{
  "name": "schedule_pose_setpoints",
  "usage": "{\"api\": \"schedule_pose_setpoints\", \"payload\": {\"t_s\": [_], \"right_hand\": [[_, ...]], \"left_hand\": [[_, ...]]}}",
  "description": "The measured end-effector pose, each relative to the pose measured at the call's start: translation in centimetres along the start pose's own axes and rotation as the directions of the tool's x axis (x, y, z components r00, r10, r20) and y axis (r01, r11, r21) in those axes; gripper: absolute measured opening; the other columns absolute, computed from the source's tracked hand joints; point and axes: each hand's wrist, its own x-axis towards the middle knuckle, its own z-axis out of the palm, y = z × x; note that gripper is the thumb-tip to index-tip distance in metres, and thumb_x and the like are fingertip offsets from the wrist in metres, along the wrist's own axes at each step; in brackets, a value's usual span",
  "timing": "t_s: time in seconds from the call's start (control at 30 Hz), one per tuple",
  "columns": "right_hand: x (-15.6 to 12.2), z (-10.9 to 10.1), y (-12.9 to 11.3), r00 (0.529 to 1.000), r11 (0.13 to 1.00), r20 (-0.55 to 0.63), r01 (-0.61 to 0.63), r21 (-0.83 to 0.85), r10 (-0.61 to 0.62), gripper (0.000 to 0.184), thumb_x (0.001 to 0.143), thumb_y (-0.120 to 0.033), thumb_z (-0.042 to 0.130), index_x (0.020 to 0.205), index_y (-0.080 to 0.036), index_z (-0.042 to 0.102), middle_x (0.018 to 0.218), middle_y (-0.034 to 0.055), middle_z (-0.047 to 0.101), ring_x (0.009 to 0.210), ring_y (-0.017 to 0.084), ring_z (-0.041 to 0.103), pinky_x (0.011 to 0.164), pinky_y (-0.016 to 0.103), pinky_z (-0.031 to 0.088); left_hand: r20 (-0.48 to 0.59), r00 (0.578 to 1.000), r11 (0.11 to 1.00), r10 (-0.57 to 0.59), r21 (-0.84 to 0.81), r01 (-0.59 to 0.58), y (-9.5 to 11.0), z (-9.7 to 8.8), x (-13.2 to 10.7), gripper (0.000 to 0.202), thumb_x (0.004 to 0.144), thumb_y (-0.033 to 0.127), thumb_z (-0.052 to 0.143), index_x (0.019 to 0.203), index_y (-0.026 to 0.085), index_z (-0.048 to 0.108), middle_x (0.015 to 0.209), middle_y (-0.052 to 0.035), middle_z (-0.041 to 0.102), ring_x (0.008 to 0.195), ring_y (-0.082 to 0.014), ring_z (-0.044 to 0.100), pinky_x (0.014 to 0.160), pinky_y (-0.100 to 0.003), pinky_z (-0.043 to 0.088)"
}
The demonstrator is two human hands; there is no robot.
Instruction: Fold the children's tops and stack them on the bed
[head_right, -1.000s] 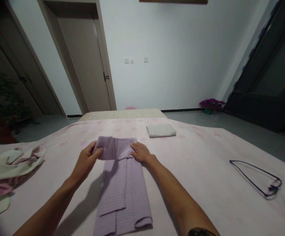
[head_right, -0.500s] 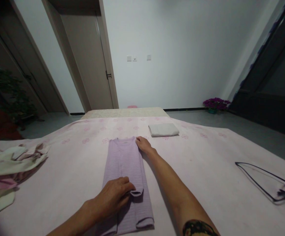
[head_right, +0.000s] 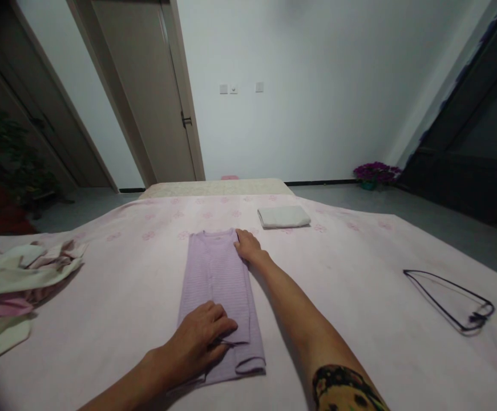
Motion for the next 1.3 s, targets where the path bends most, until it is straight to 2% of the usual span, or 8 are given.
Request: {"api": "schedule_pose_setpoints", "payload": {"t_s": [0.13,0.23,0.37,0.53,0.7,0.93,1.13,1.3], "right_hand": [[-2.5,-0.8,-0.3,0.999,0.998,-0.022,0.048,0.035,-0.047,0.057,0.088,-0.022,0.06,0.142,-0.014,0.044,0.132,0.0154,0.057,0.119,0.023,0.053,0.101,0.033,0.038],[-5.7,-1.8,-0.8,0.994,0.993,-0.075,0.082,0.083,-0.076,0.051,0.089,-0.022,0.058,0.138,-0.014,0.049,0.129,0.0131,0.059,0.113,0.02,0.056,0.099,0.03,0.041],[-11.5,-4.1,-1.7,0.983,0.934,-0.108,0.178,0.31,-0.151,0.014,0.083,-0.018,0.061,0.095,-0.017,0.068,0.093,0.0033,0.068,0.083,0.014,0.061,0.077,0.025,0.046],[-19.2,-6.1,-1.8,0.972,0.828,0.171,0.038,0.56,-0.16,0.007,0.077,-0.017,0.062,0.081,-0.018,0.068,0.074,-0.001,0.066,0.066,0.012,0.059,0.06,0.022,0.043],[-24.2,-6.3,-1.4,0.945,0.856,0.291,-0.025,0.516,-0.148,0.016,0.07,-0.01,0.06,0.083,-0.018,0.067,0.078,-0.0009,0.066,0.068,0.012,0.058,0.061,0.021,0.042],[-27.1,-6.1,-2.1,0.952,0.928,0.258,0.062,0.368,-0.166,0.028,0.067,-0.007,0.06,0.092,-0.019,0.066,0.084,-0.0016,0.063,0.07,0.011,0.054,0.062,0.021,0.039],[-27.5,-5.4,-2.3,0.964,0.93,0.219,0.062,0.363,-0.15,0.024,0.076,-0.011,0.057,0.094,-0.019,0.069,0.086,0.0002,0.066,0.074,0.012,0.057,0.067,0.022,0.041],[-27.8,-5.3,-2.7,0.978,0.93,0.123,0.116,0.348,-0.168,0.023,0.08,-0.01,0.053,0.092,-0.018,0.07,0.088,0.0025,0.069,0.08,0.015,0.06,0.076,0.026,0.044]], "left_hand": [[-0.055,0.998,0.998,0.002,0.058,0.001,-0.3,1.3,0.1,0.027,0.084,0.022,0.068,0.109,0.025,0.062,0.102,-0.0044,0.063,0.093,-0.0236,0.053,0.081,-0.036,0.045],[-0.152,0.988,0.999,-0.036,-0.03,0.032,-0.6,2.0,0.0,0.017,0.089,0.02,0.062,0.105,0.024,0.065,0.097,-0.0046,0.065,0.091,-0.0225,0.056,0.081,-0.035,0.045],[-0.25,0.951,0.955,-0.184,-0.276,0.112,-0.8,1.8,-0.2,0.014,0.096,0.022,0.052,0.098,0.022,0.066,0.092,-0.0026,0.066,0.087,-0.0178,0.06,0.08,-0.03,0.047],[-0.261,0.95,0.961,-0.168,-0.259,0.099,-0.5,1.4,-0.3,0.014,0.089,0.02,0.059,0.1,0.022,0.067,0.093,-0.003,0.066,0.088,-0.0194,0.061,0.08,-0.032,0.047],[-0.318,0.948,0.992,-0.024,-0.123,-0.016,1.6,1.8,-0.8,0.027,0.079,0.019,0.07,0.105,0.021,0.064,0.097,-0.0054,0.065,0.091,-0.0228,0.058,0.08,-0.036,0.045],[-0.324,0.927,0.976,0.192,-0.039,-0.216,4.4,2.9,-1.4,0.019,0.083,0.025,0.07,0.099,0.021,0.06,0.099,-0.0051,0.063,0.088,-0.0211,0.056,0.076,-0.035,0.044],[-0.391,0.899,0.98,0.199,0.054,-0.193,4.6,4.0,-1.0,0.005,0.087,0.018,0.064,0.091,0.021,0.061,0.091,-0.0038,0.063,0.08,-0.0189,0.055,0.069,-0.032,0.044],[-0.361,0.914,0.983,0.184,0.079,-0.167,4.5,4.2,-0.9,0.005,0.088,0.016,0.062,0.087,0.021,0.061,0.09,-0.0033,0.064,0.081,-0.0184,0.055,0.071,-0.032,0.044]]}}
